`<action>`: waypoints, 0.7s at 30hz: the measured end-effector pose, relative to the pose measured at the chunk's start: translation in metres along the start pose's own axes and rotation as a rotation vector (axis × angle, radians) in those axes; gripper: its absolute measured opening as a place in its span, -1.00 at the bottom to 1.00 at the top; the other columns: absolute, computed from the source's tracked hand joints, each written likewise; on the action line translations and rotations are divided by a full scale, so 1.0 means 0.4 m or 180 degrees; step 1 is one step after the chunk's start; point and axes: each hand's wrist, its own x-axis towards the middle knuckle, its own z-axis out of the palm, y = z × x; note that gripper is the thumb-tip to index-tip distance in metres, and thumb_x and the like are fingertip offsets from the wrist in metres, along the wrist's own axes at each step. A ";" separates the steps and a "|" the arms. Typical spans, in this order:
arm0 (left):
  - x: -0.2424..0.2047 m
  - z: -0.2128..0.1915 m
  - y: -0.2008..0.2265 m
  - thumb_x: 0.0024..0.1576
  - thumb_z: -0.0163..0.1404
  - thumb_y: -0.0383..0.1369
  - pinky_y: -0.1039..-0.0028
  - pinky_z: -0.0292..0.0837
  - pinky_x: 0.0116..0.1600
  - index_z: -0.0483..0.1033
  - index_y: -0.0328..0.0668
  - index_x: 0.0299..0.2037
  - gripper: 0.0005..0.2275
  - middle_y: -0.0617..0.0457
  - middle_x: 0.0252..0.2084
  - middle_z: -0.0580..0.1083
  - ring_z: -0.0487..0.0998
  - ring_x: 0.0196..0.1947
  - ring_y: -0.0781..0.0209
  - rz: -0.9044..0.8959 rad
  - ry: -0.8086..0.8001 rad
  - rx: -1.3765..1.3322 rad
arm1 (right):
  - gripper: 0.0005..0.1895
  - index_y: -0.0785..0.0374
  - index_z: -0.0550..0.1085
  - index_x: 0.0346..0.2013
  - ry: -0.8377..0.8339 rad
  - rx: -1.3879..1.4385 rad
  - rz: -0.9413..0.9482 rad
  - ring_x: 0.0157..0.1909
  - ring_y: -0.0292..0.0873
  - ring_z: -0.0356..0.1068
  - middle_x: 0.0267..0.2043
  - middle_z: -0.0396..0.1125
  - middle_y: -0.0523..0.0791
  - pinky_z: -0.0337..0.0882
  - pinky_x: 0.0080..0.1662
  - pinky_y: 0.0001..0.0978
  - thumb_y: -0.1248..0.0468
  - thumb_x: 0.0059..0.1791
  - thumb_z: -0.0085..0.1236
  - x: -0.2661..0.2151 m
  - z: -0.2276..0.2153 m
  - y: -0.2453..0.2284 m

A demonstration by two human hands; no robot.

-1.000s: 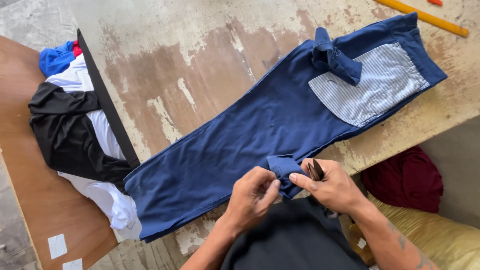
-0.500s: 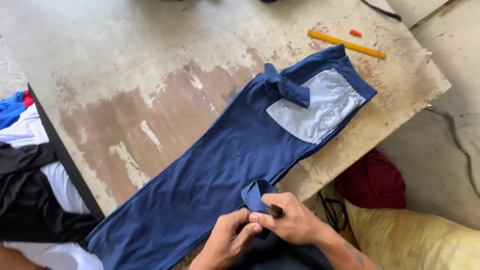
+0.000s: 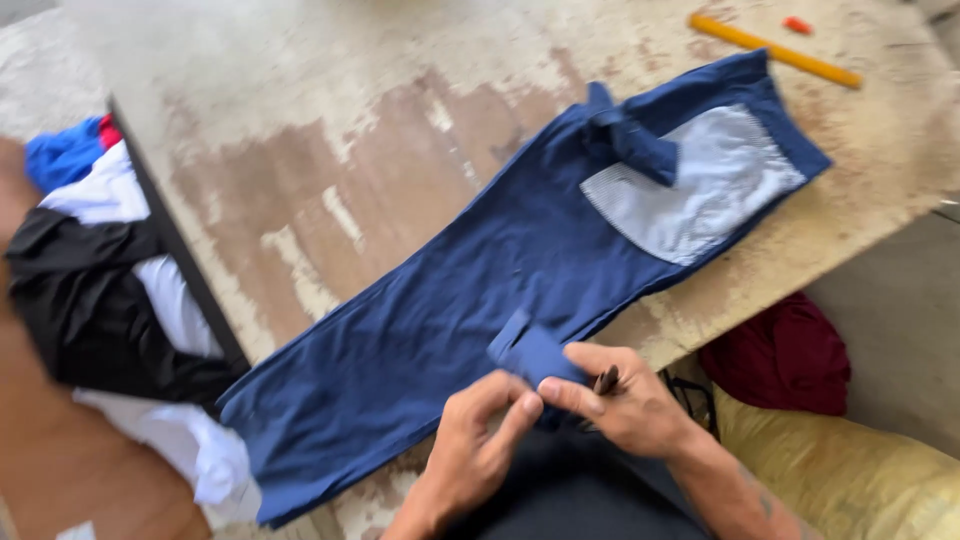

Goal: Trimming excess fabric and loose threads from a pair of blue trousers using scissors.

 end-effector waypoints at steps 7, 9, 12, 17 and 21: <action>-0.015 -0.016 -0.071 0.38 -0.01 -0.29 0.51 0.51 0.00 0.62 -0.13 -0.25 -0.79 0.20 -0.25 0.62 0.59 -0.21 0.39 -0.0911 0.0267 -0.0595 | 0.03 0.21 0.19 0.37 0.0490 -0.1061 0.0414 -0.30 -0.29 0.28 -0.21 0.32 -0.19 0.42 -0.17 -0.34 -0.45 -0.13 -0.14 -0.001 -0.020 0.003; -0.021 0.008 -0.113 0.40 0.00 -0.28 0.53 0.38 -0.11 0.58 -0.11 -0.25 -0.80 0.24 -0.32 0.49 0.43 -0.29 0.43 -0.1170 0.0421 -0.0824 | -0.15 0.19 0.27 0.24 0.0460 -0.0913 0.0373 -0.42 -0.29 0.28 -0.15 0.29 -0.18 0.37 -0.28 -0.38 -0.40 -0.04 -0.25 -0.024 -0.006 -0.034; -0.028 0.047 -0.138 0.41 0.00 -0.25 0.54 0.29 -0.20 0.55 -0.09 -0.23 -0.81 0.28 -0.38 0.37 0.29 -0.38 0.46 -0.1360 0.0600 -0.0888 | -0.48 0.22 0.42 -0.03 0.0572 -0.0641 0.0341 -0.47 -0.27 0.29 -0.24 0.31 -0.13 0.35 -0.38 -0.43 -0.17 0.14 -0.23 -0.062 -0.001 -0.027; -0.017 0.081 -0.101 0.41 -0.07 -0.33 0.47 0.42 -0.07 0.47 -0.09 -0.22 -0.85 0.16 -0.22 0.49 0.47 -0.23 0.30 -0.0368 0.0900 -0.0255 | -0.57 0.09 0.36 -0.47 0.0758 -0.2115 0.0710 -0.57 -0.22 0.38 -0.62 0.46 -0.22 0.42 -0.33 -0.22 -0.09 0.15 0.05 -0.081 0.022 -0.030; 0.001 0.089 -0.087 0.38 -0.02 -0.40 0.38 0.55 0.02 0.49 -0.21 -0.18 -0.89 -0.06 -0.15 0.57 0.61 -0.14 0.11 0.0421 0.0986 0.0037 | -0.54 0.05 0.34 -0.34 0.0466 -0.3036 0.1103 -0.32 0.23 0.46 -0.50 0.49 -0.03 0.37 -0.19 0.04 -0.24 0.14 0.01 -0.092 0.030 0.017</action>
